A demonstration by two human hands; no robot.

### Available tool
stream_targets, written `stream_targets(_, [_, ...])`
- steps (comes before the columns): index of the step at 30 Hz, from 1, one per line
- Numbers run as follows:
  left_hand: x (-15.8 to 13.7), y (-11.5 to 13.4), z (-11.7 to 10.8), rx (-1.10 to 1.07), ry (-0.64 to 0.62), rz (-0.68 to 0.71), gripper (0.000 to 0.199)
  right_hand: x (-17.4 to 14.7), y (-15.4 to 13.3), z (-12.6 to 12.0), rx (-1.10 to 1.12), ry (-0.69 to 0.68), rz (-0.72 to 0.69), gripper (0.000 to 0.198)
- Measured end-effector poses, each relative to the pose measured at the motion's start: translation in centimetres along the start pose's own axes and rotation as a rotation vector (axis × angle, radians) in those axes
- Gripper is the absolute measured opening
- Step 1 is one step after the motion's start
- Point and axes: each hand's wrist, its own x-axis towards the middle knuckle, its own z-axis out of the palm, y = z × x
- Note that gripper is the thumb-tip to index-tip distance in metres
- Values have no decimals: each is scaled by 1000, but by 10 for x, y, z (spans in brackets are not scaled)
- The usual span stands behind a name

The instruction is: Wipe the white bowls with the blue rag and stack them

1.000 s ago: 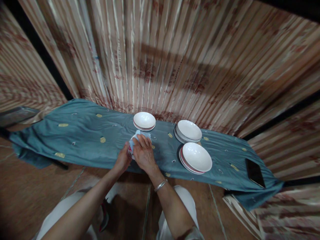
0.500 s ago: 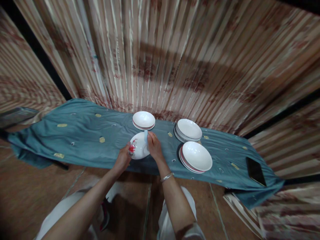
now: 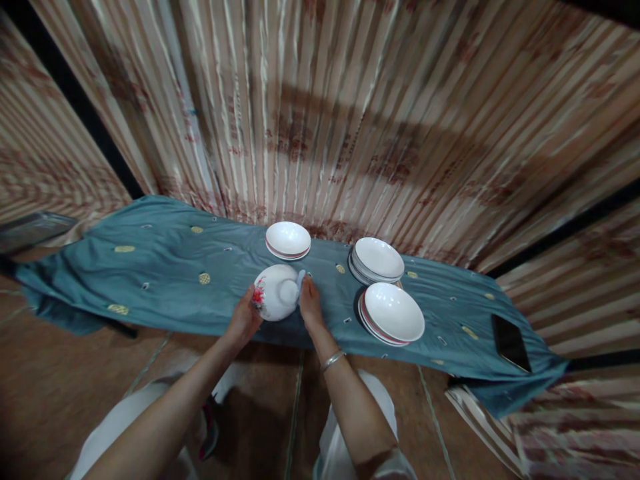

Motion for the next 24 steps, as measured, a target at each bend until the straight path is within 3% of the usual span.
stream_targets(6, [-8,3,7,-91,81,-97,35,-10,3,4,1,46,-8,51])
stream_targets(14, [-5,4,7,-123,59,-160,41,-26,11,5,1,33,-43,51])
stream_targets(24, [1,1,5,-139,97,-178,44,-71,10,8,-269,-59,-258,57])
